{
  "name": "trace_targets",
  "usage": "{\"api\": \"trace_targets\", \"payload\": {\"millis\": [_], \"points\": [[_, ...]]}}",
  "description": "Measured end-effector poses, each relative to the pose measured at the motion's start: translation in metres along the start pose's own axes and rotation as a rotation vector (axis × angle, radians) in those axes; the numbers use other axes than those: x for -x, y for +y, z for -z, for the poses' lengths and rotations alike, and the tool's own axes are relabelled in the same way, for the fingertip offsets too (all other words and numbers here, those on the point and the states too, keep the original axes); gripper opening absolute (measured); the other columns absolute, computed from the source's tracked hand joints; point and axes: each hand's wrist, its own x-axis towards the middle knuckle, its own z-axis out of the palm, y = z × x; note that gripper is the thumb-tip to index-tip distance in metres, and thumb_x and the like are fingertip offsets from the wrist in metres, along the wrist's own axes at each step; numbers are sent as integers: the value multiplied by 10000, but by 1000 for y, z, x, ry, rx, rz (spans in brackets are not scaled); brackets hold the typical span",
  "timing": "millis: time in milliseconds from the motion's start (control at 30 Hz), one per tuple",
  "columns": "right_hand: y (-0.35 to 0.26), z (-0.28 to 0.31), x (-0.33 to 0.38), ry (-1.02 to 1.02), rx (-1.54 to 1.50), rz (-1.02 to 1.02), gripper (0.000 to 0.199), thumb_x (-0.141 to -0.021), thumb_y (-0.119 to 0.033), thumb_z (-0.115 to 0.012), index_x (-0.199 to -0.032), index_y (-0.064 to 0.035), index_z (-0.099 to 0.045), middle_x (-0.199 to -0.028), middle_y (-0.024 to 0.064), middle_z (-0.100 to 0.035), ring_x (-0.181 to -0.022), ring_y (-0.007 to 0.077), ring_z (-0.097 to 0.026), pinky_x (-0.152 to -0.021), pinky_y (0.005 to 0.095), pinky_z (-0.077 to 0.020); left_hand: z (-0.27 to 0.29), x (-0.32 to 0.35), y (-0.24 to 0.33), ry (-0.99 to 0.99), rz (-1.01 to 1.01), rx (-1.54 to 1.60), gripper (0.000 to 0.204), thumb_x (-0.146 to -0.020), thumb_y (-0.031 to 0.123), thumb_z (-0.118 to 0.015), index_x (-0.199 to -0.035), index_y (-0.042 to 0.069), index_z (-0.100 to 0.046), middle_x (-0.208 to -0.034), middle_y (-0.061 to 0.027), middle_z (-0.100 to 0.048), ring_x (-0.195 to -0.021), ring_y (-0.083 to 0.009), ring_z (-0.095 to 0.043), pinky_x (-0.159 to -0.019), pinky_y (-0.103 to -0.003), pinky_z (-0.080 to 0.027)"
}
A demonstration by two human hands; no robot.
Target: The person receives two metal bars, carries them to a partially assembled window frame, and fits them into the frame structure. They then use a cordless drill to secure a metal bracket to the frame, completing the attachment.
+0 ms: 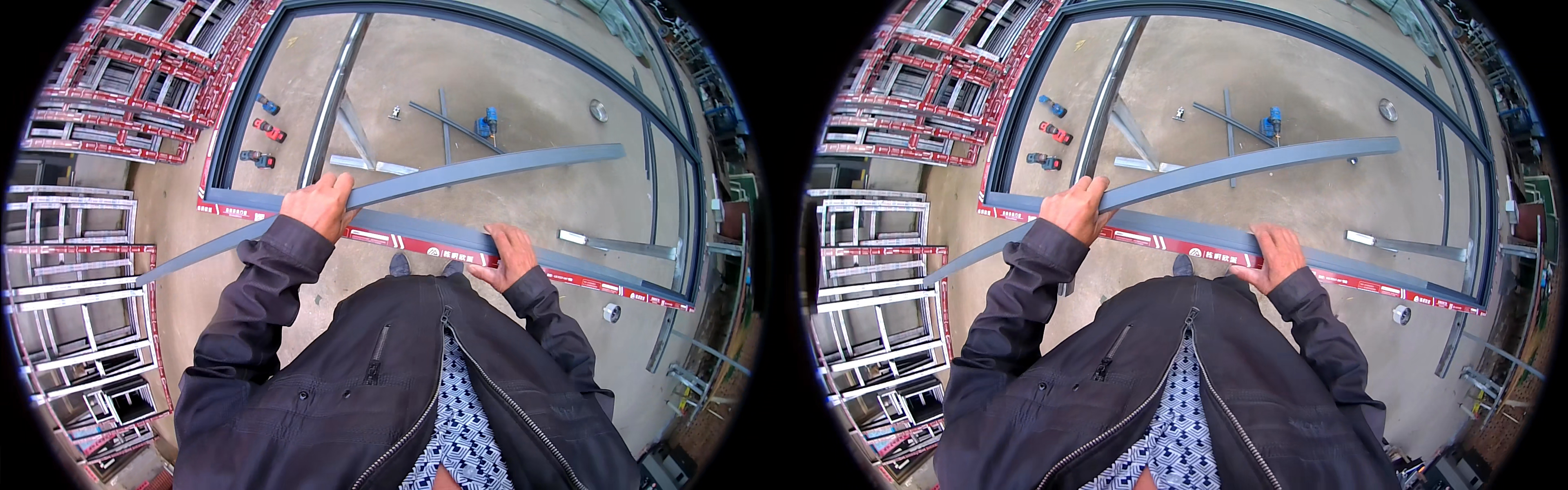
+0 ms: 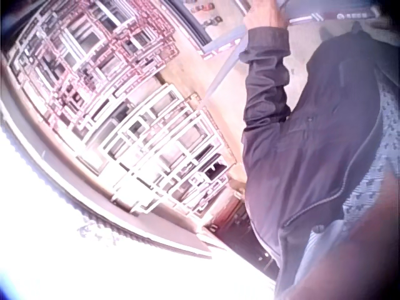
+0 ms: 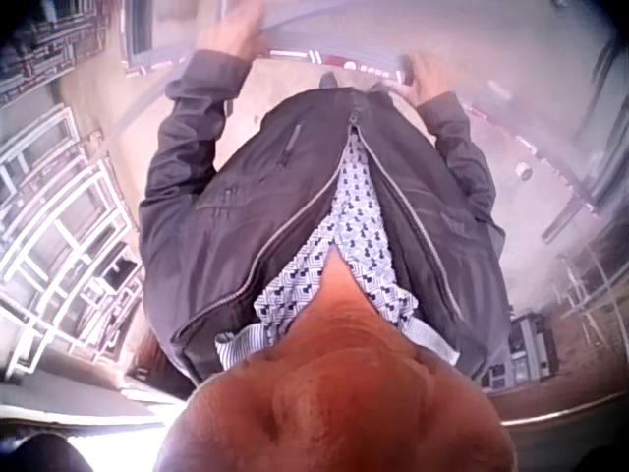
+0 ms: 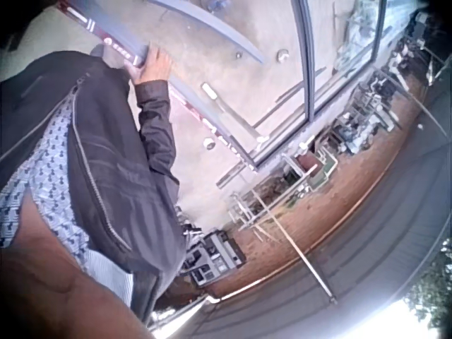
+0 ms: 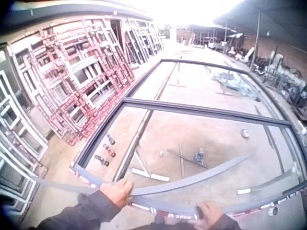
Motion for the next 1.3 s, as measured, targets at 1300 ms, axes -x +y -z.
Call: {"api": "trace_targets", "payload": {"millis": [1300], "points": [[198, 165, 29, 1165, -1534, -733, 244, -1037, -333, -597, -955, -104, -575, -753, 40, -630, -619, 162, -586, -544, 298, -471, -73, -176, 88, 610, 620, 1213, 768, -869, 510, -806, -1309, -50, -518, -1233, -218, -618, -1138, -357, -621, -1017, -508, -501]]}}
